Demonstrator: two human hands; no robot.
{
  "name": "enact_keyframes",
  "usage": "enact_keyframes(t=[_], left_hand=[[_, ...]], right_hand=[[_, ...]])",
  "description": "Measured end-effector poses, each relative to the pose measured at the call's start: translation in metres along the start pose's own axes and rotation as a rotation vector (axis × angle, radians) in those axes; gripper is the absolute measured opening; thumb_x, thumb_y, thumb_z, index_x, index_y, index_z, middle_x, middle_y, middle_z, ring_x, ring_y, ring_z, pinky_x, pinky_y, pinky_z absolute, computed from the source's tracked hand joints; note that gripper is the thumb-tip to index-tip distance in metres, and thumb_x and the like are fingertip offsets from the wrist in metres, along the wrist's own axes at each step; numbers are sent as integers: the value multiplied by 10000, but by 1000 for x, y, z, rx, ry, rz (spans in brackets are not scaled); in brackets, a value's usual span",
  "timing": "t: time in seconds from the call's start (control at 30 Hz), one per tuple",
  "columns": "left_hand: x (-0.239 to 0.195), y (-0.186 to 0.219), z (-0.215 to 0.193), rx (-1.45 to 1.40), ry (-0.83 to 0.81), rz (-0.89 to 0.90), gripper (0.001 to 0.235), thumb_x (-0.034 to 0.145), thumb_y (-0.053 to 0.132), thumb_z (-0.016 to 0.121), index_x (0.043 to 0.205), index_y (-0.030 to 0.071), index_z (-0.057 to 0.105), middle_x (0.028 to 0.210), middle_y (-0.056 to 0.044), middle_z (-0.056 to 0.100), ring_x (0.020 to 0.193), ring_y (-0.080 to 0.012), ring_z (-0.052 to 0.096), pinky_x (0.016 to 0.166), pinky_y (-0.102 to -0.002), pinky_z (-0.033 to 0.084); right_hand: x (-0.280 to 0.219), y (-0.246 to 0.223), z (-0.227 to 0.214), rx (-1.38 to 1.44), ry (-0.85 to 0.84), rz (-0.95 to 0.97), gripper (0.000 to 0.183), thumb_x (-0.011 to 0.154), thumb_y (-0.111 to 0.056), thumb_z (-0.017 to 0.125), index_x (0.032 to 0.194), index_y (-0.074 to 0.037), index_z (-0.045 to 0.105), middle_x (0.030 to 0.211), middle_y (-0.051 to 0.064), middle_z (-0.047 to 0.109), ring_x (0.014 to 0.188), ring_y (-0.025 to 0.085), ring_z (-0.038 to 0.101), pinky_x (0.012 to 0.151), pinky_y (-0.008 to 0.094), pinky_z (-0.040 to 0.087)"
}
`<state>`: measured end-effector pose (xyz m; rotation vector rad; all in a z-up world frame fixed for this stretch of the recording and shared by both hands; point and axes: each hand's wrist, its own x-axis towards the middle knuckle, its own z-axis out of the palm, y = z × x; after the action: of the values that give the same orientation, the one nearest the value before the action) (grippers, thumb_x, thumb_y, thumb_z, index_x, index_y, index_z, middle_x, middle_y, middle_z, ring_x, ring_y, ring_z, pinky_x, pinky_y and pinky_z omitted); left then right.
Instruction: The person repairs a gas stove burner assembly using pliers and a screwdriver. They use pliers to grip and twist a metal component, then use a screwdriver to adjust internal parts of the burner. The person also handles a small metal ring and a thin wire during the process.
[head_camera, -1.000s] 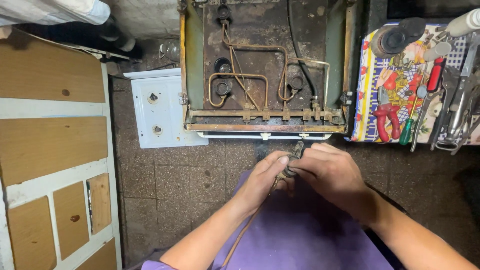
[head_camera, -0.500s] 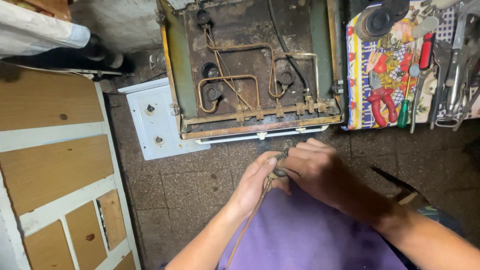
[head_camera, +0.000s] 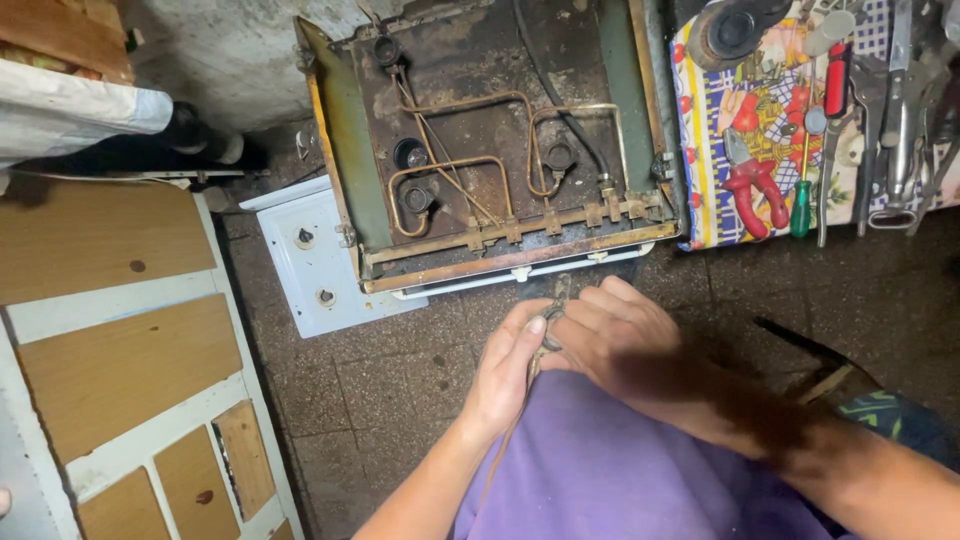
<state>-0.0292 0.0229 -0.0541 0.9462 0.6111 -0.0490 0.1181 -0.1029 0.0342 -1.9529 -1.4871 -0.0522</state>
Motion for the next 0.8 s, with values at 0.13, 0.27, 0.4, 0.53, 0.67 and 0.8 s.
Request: enact_keyframes(t=[0.13,0.27,0.4,0.53,0.67,0.8], left_hand=[[-4,28,16,159,-12,50,489,1049,300,465,1326,-87,576,1034,-248,588,917,-285,694,815,-481,637],[-10,58,33,464,-43,100,547,1061,359,399,1354,-74,561,1059,-306,587,1012,-396,677,871,-565,583],[-12,66,38,580,-47,132,530,1051,352,377,1351,-41,568,1033,-325,633,1042,-464,672,909,-600,519],[-12,55,41,464,-15,46,526,1030,368,401,1349,-25,545,1118,-247,622,1040,-340,678,918,-496,590],[-10,52,39,739,44,36,548,1016,456,353,1332,69,579,1220,-87,703,1134,-202,662,992,-353,482],[-10,47,42,731,25,44,541,1021,448,357,1332,59,569,1191,-102,710,1101,-208,683,958,-346,506]], right_hand=[[3,0,-6,9,-32,-20,441,1018,-364,610,667,-107,536,636,6,420,610,226,496,625,332,441],[-3,0,-3,1,-39,-22,451,1017,-371,605,667,-99,522,651,13,421,625,235,497,634,329,442],[-17,4,10,-39,-61,-11,433,1010,-374,611,698,-83,530,673,36,434,655,251,516,654,350,451],[-28,3,20,-26,-127,64,367,1020,-325,579,740,-96,521,711,56,469,681,270,501,665,389,420],[-30,-3,25,-39,-152,158,262,1028,-119,500,769,-75,510,738,86,499,702,292,480,657,435,396],[-36,-7,28,-54,-165,238,269,1037,-158,480,780,-83,496,748,84,500,715,302,479,684,441,402]])
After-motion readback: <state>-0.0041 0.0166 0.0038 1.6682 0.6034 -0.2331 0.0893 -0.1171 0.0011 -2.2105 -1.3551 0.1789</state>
